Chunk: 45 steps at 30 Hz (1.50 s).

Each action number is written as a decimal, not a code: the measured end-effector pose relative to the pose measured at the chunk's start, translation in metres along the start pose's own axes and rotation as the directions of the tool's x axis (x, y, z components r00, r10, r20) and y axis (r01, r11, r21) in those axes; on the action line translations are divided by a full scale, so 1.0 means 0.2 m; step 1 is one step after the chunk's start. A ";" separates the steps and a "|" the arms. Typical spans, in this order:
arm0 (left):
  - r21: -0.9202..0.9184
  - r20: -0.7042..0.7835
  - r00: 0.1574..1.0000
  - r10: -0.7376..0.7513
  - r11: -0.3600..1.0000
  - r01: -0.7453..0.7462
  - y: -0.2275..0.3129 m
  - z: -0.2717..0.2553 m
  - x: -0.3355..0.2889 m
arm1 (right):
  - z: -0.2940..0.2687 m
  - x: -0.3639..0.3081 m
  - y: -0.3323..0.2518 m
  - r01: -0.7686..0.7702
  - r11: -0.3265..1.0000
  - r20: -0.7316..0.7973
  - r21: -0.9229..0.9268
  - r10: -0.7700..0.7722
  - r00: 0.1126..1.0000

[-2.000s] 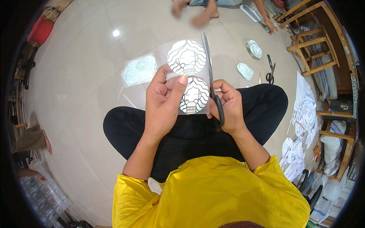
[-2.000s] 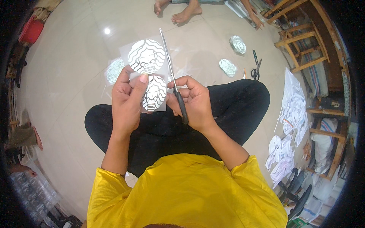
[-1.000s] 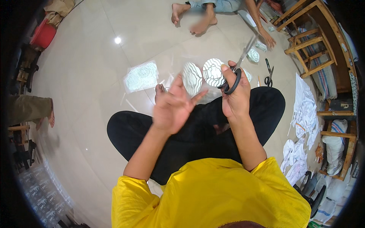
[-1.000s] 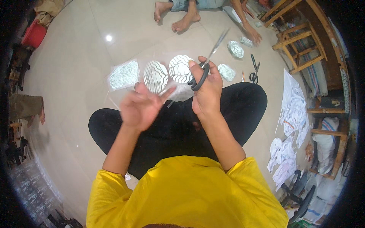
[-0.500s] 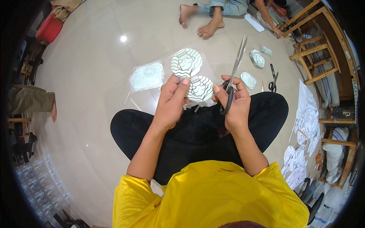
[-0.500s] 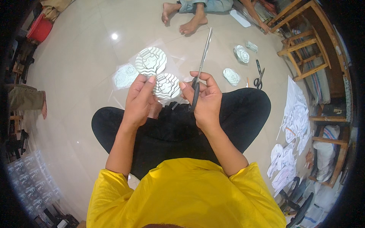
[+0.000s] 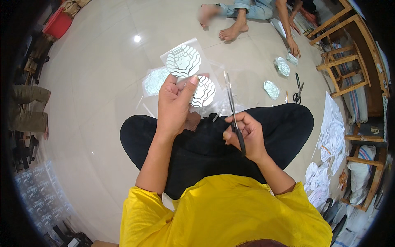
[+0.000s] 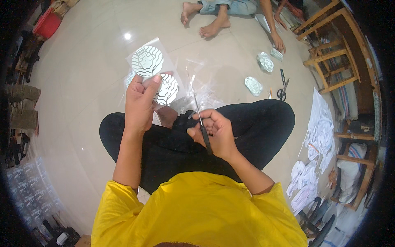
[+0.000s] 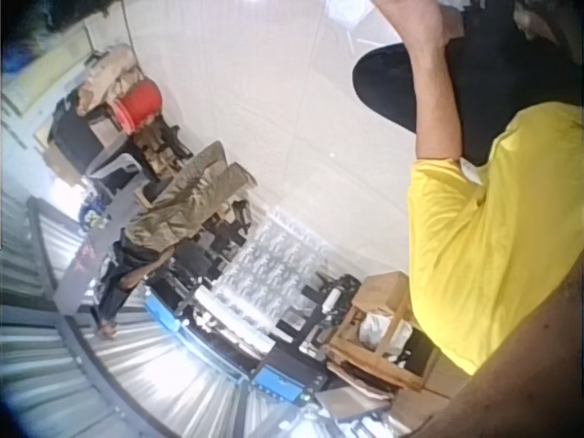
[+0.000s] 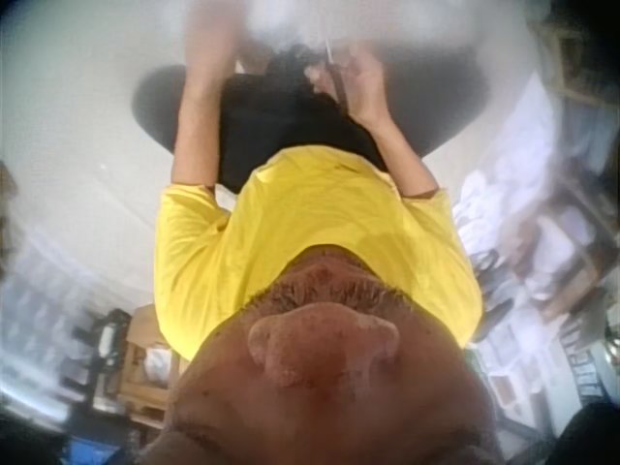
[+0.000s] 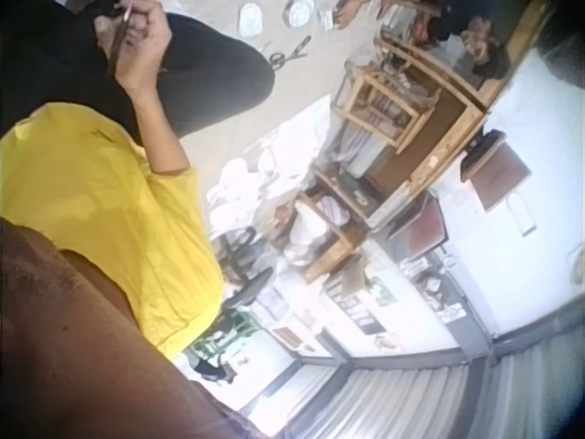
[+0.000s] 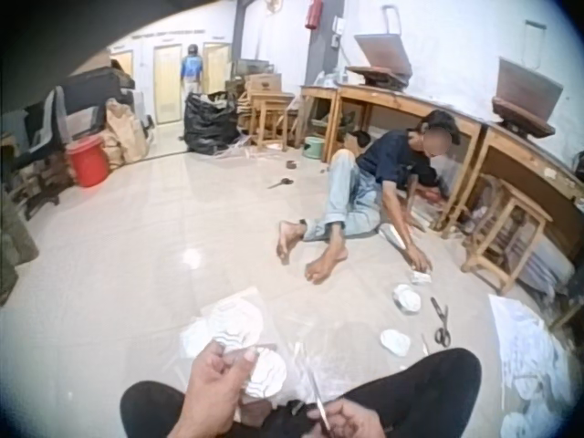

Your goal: The person sits on the floor and uses scissors to cut out circular decorative patterns from a transparent sheet. They carefully follow the printed lines to separate the shapes and place the cut pieces on the floor.

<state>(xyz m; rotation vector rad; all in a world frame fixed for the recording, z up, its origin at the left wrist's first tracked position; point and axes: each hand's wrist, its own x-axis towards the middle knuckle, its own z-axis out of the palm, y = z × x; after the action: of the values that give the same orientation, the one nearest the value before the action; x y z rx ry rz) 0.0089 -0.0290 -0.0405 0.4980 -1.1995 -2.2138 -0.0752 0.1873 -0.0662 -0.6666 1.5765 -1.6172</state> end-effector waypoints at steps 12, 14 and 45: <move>0.011 0.012 1.000 0.018 1.000 -0.018 0.01 0.01 -0.01 | -0.03 -0.07 0.03 -0.019 0.998 0.082 -0.065 0.024 0.996; 0.029 0.002 1.000 0.019 0.999 -0.019 0.01 0.00 -0.01 | -0.03 -0.07 0.03 -0.030 0.998 0.079 -0.064 0.035 0.996; 0.050 0.005 1.000 0.010 0.999 -0.010 0.01 0.02 -0.03 | -0.01 -0.06 0.01 -0.055 0.993 0.062 -0.104 0.062 0.996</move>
<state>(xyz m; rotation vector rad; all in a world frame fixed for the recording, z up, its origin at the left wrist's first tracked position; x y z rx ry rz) 0.0114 -0.0240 -0.0361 0.5064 -1.2604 -2.1824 -0.0697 0.1980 -0.0669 -0.7140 1.6246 -1.4653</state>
